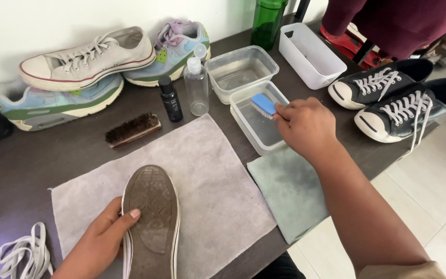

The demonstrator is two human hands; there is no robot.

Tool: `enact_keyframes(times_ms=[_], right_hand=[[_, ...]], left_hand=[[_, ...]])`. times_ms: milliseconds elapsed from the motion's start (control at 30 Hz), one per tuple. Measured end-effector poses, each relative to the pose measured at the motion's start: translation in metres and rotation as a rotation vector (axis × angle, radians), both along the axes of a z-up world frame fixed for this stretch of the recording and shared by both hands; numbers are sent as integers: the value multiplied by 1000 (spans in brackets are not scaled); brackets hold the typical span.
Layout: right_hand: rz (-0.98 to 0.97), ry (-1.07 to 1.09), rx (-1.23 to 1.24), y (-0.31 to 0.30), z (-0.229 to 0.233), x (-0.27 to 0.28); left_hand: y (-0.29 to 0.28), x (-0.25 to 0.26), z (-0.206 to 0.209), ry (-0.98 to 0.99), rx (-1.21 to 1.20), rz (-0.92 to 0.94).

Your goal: The person removes the laces from a white sneaker and sets them aside. Then, using a blue brush dipped in water, they scrub the sole of the shoe to remove dirt.

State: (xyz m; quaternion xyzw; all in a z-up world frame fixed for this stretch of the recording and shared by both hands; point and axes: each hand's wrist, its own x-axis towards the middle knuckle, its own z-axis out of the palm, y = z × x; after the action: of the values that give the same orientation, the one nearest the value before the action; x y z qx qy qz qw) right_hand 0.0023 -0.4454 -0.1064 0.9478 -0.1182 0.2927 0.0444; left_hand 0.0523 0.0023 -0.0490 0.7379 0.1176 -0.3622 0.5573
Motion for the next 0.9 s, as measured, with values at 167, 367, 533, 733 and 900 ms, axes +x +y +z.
enact_keyframes(times_ms=[167, 367, 533, 733, 900], right_hand=[[-76, 175, 160, 12, 14, 0], [-135, 302, 214, 17, 22, 1], [-135, 320, 235, 18, 25, 1], [-141, 327, 259, 22, 30, 1], [-184, 392, 277, 23, 34, 2]], left_hand=[[-12, -5, 21, 58, -16, 98], [-5, 0, 0, 61, -131, 135], [0, 2, -9, 37, -157, 112], [-3, -1, 5, 13, -12, 53], [9, 3, -13, -99, 10, -70]])
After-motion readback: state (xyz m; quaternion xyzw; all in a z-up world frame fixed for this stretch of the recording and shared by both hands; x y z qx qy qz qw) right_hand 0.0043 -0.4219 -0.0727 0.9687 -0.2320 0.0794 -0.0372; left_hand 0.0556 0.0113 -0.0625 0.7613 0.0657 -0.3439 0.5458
